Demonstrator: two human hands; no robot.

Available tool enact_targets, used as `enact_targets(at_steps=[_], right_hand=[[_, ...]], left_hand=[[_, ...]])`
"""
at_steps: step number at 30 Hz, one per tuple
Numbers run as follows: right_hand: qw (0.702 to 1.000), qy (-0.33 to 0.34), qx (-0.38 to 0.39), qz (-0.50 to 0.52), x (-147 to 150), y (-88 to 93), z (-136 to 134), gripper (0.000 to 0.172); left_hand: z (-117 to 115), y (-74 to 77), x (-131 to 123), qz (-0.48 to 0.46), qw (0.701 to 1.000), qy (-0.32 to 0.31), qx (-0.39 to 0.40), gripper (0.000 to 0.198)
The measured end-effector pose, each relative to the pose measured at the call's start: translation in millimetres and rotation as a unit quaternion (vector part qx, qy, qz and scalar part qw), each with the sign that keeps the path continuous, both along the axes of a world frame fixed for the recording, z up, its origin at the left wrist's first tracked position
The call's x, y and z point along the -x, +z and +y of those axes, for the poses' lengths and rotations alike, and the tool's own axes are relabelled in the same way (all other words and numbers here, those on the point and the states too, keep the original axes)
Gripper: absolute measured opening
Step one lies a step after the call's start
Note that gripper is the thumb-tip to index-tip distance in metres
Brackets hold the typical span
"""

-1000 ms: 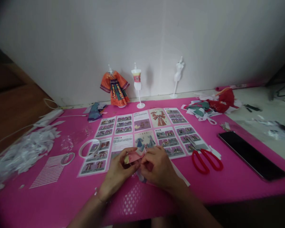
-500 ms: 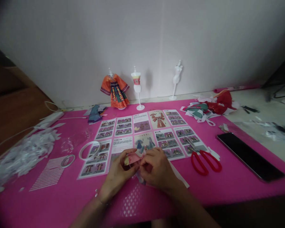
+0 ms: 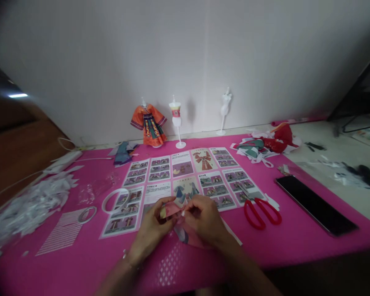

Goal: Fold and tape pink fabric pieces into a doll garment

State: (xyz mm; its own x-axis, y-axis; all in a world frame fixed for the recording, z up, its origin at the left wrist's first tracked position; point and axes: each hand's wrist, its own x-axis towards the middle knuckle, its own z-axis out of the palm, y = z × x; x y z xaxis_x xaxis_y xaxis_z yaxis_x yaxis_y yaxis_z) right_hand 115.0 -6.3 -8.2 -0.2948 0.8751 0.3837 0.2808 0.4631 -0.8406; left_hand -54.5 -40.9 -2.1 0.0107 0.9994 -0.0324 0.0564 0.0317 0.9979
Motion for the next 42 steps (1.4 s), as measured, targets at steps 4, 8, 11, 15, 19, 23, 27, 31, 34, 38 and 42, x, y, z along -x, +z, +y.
enact_targets(at_steps=[4,8,11,15,19,23,27,31,34,38,42], right_hand=[[0.991,-0.047,0.108,0.059,0.6,3.8,1.5,0.006],[0.982,-0.069,0.139,0.104,-0.1,3.7,5.2,0.008],[0.974,-0.066,0.162,0.142,-2.8,1.5,6.9,0.010],[0.965,-0.034,0.198,0.167,-3.0,-3.0,7.1,0.014],[0.967,-0.015,0.209,0.146,1.1,-7.1,6.9,0.009],[0.976,-0.021,0.183,0.117,1.6,-9.6,7.1,0.005],[0.984,-0.013,0.153,0.094,0.6,-9.7,6.6,0.006],[0.989,-0.007,0.126,0.074,1.1,-8.1,5.6,0.008],[0.993,0.000,0.105,0.056,2.0,-6.5,4.4,0.010],[0.997,0.021,0.075,0.028,3.0,-3.8,2.0,0.010],[0.998,0.041,0.052,0.008,3.2,-2.7,0.4,0.010]], left_hand=[[1.2,-1.4,2.4,-0.008,1.000,0.007,0.005,0.046],[0.8,4.1,4.6,-0.042,0.999,0.001,0.029,0.042],[-0.2,8.4,6.7,-0.096,0.994,-0.016,0.056,0.044],[-0.9,9.0,10.9,-0.119,0.991,-0.030,0.061,0.042],[1.4,3.9,14.2,-0.102,0.994,-0.016,0.040,0.037],[3.4,-0.9,13.8,-0.045,0.999,0.005,0.018,0.035],[0.4,0.7,12.5,0.068,0.995,0.064,-0.037,0.029],[-4.6,5.7,14.0,0.183,0.967,0.131,-0.117,0.020],[-6.8,8.0,14.3,0.234,0.945,0.157,-0.166,0.019],[-8.5,9.3,9.8,0.275,0.934,0.093,-0.210,0.015],[-9.4,7.8,5.8,0.315,0.918,0.020,-0.242,0.008]])
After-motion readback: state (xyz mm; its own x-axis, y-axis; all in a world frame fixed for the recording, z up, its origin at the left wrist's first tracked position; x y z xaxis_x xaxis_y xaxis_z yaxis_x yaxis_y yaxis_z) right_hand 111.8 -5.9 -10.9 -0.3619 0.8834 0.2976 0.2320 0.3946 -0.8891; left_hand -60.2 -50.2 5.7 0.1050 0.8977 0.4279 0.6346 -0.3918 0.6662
